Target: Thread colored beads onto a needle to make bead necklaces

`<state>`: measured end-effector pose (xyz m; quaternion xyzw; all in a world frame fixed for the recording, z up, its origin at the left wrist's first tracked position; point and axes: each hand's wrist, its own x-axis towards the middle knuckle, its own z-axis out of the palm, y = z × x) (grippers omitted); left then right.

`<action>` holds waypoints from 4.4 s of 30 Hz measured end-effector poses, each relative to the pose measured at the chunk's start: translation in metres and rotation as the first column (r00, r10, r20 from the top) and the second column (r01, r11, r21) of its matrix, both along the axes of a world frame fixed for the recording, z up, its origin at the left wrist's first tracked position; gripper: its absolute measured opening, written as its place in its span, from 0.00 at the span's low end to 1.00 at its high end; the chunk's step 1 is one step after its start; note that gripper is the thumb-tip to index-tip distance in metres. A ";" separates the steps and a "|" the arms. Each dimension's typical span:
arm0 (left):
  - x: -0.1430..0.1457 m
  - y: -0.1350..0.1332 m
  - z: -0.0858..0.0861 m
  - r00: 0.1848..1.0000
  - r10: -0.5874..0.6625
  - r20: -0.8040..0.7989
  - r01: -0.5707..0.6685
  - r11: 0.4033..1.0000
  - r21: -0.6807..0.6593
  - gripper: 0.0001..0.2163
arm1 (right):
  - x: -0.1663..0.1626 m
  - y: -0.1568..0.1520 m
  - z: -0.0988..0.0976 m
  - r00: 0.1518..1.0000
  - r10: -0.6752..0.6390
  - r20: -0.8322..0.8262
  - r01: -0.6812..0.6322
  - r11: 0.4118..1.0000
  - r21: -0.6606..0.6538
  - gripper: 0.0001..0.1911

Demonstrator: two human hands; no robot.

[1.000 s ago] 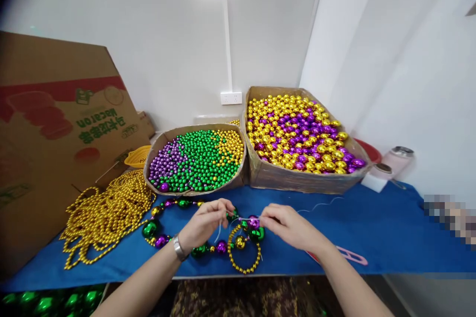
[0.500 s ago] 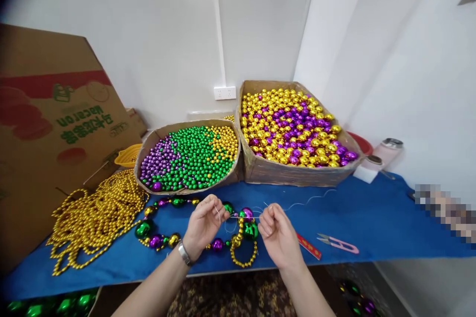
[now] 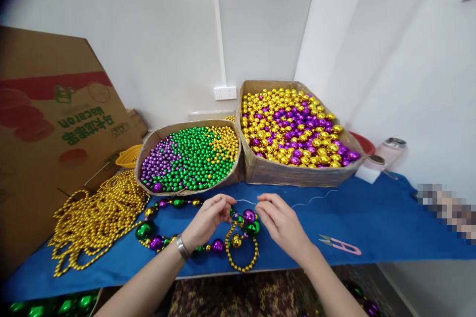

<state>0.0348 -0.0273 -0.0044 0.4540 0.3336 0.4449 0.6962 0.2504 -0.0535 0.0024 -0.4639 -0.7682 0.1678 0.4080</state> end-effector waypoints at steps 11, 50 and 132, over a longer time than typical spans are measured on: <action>0.007 0.002 0.003 0.986 -0.087 -0.143 0.102 0.990 0.095 0.13 | -0.033 0.039 0.008 0.992 -0.039 0.118 0.028 0.996 0.089 0.12; -0.002 -0.005 0.003 0.910 0.103 -0.400 0.036 0.945 0.326 0.11 | -0.039 -0.012 -0.022 0.886 -0.039 -0.461 -0.148 0.920 -0.362 0.12; 0.009 -0.005 -0.039 0.984 0.008 -0.178 0.039 0.965 0.260 0.18 | 0.207 -0.050 -0.150 0.670 -0.234 0.705 0.389 0.919 -0.064 0.16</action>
